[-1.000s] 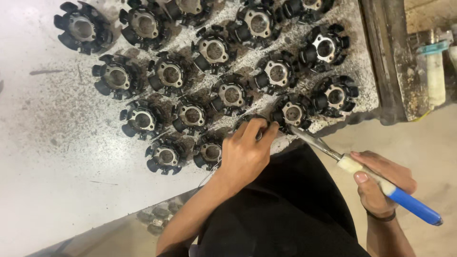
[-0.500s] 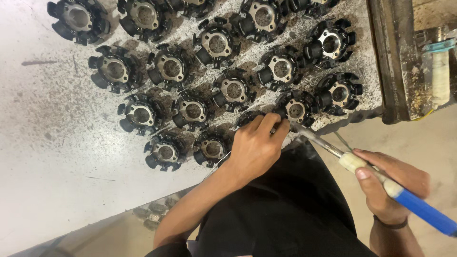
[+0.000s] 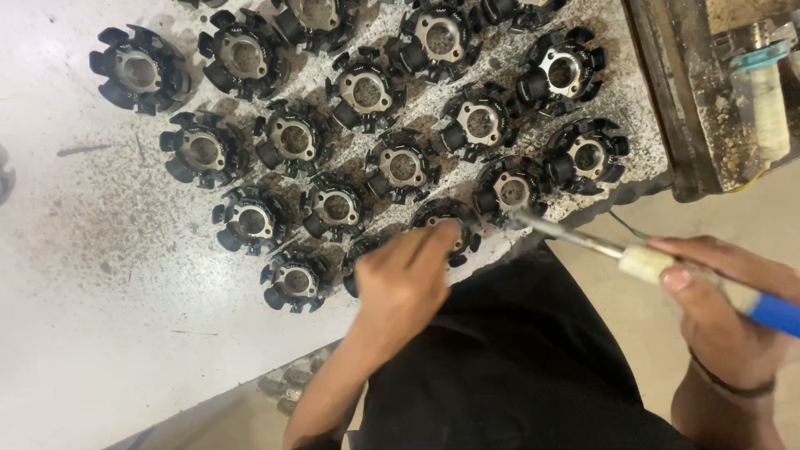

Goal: The person uses a soldering iron to solder wires onto black rotor-like components arranged in rows on a workbench, working through them one at a time and setting finished pieces aside.

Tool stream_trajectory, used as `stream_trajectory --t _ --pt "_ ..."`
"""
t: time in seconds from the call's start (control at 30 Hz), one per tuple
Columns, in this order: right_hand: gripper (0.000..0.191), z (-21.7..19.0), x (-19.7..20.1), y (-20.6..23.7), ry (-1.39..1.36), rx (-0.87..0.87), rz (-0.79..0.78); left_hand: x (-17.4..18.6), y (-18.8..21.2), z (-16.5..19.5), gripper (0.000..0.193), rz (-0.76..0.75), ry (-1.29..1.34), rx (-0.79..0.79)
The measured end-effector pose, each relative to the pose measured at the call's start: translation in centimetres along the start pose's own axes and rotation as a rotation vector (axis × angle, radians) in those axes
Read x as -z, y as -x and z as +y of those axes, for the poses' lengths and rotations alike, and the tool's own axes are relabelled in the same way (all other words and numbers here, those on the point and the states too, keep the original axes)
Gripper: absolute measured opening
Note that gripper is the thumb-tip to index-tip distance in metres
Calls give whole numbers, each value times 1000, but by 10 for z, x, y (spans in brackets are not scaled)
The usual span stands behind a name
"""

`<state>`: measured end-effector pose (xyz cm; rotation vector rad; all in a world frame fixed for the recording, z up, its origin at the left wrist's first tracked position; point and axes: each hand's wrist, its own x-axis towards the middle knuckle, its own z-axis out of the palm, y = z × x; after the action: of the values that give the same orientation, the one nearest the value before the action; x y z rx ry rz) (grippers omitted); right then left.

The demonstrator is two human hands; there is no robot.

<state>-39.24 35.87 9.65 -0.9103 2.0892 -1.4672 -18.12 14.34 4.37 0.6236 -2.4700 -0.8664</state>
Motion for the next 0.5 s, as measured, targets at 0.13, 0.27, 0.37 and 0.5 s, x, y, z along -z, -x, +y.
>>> stream_trajectory --t 0.13,0.27,0.37,0.5 --pt "24 36 -25 31 15 140 13 13 25 -14 34 -11 -100 -25" --pt "30 38 -32 56 54 101 -124 12 41 -14 39 8 -64 -18" --pt "30 30 -36 56 52 150 -163 17 46 -13 48 2 -23 58" --pt "30 19 -44 46 99 90 -185 19 50 -17 46 16 25 32"
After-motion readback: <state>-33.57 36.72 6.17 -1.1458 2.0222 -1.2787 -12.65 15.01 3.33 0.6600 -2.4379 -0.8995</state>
